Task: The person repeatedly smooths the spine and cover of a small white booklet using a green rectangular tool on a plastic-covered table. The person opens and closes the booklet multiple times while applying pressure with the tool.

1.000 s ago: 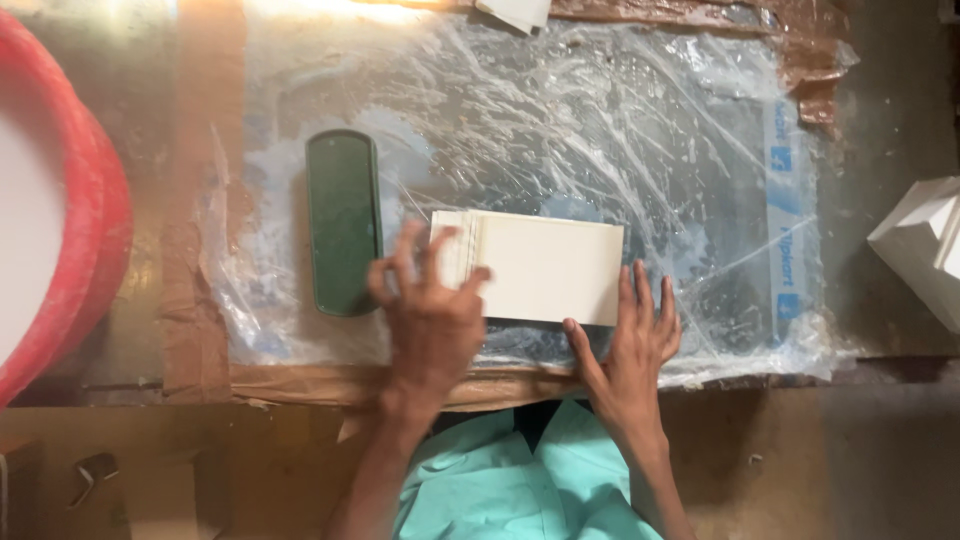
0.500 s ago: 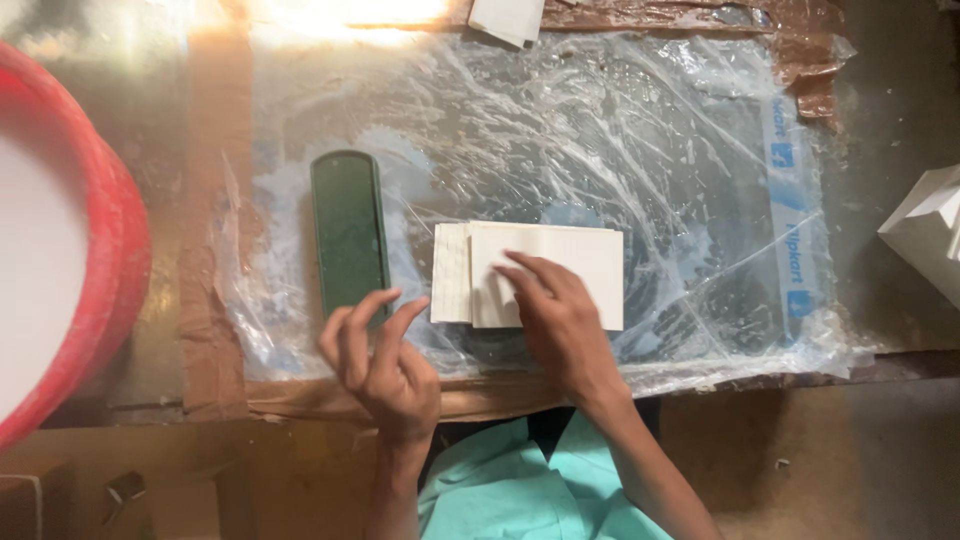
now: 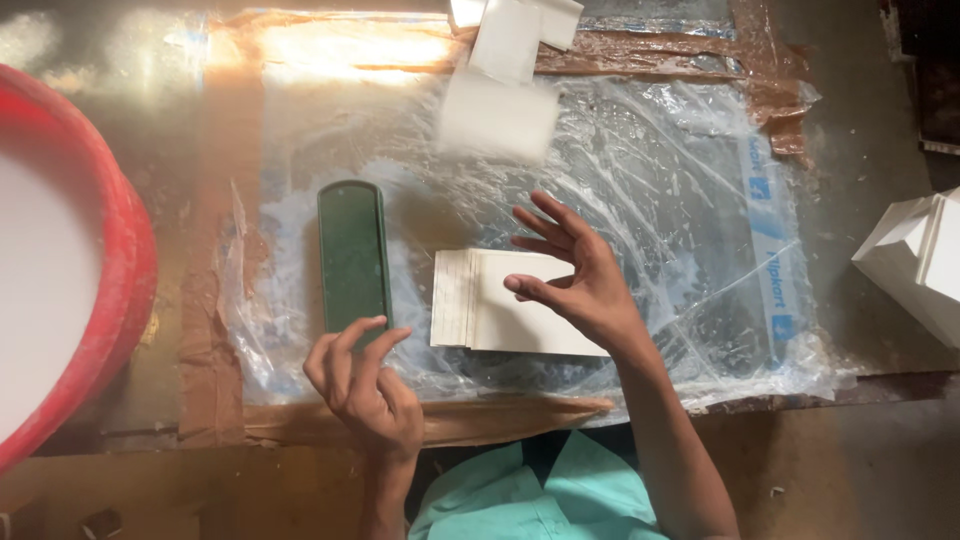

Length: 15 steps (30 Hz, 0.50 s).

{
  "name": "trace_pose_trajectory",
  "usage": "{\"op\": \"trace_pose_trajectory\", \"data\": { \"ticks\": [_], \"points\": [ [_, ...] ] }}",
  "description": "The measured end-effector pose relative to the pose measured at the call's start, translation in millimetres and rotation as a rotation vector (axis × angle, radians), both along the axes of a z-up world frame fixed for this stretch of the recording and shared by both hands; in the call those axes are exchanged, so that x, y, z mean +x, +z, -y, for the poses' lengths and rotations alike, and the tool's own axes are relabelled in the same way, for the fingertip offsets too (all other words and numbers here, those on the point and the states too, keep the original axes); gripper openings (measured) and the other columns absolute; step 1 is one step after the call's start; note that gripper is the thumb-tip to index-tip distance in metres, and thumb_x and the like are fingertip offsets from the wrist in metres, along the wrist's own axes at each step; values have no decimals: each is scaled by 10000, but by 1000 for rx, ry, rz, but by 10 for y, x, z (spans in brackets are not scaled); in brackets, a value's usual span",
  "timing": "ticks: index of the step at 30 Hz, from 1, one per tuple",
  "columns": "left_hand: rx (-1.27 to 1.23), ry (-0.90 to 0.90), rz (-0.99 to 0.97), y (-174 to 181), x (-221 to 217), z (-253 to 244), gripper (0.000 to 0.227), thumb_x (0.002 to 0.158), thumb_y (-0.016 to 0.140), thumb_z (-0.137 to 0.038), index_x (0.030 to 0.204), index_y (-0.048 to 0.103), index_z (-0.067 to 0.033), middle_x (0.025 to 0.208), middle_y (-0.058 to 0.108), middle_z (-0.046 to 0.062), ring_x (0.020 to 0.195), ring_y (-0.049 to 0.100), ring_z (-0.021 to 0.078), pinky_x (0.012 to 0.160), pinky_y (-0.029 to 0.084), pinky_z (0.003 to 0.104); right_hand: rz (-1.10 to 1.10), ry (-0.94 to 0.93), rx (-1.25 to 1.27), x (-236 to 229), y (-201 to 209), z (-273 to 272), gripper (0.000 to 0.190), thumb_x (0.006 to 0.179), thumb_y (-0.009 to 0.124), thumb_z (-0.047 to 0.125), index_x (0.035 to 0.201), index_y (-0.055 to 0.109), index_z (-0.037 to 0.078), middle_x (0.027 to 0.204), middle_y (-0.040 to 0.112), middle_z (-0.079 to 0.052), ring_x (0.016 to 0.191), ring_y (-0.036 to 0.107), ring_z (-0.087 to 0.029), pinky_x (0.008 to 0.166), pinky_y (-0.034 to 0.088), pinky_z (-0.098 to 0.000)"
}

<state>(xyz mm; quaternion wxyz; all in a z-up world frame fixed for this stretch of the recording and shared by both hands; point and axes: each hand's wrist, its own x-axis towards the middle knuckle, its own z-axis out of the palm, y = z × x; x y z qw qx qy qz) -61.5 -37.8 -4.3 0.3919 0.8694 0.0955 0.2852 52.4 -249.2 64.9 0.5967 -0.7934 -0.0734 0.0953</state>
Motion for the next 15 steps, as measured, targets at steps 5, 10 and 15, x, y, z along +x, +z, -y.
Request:
{"op": "trace_pose_trajectory", "data": {
  "ticks": [5, 10, 15],
  "points": [
    [267, 118, -105, 54, 352, -193, 421, 840, 622, -161, 1254, 675, -107, 1318, 606, 121, 1275, 459, 337, 1116, 399, 477, 113, 92, -345, -297, -20, 27, 696, 830, 851, 242, 1444, 552, 114, 1270, 735, -85, 1144, 713, -196, 797, 673, -346],
    [380, -42, -341, -2, 732, -432, 971, 856, 764, -478, 1557, 344, 47, 1460, 358, 361, 1301, 364, 485, 1070, 349, 579, 304, -203, -719, -598, -196, 209, 675, 794, 838, 186, 1403, 560, 101, 1145, 749, -38, 983, 668, -250, 827, 564, -425],
    [330, -47, -530, 28, 800, -329, 806, 928, 723, -416, 1601, 330, -207, 1476, 379, 339, 1311, 398, 445, 1071, 418, 549, 296, -237, -740, -683, -305, 328, 675, 784, 818, 143, 1395, 536, 99, 1118, 745, -37, 1012, 651, -263, 934, 500, -441]
  ]
}}
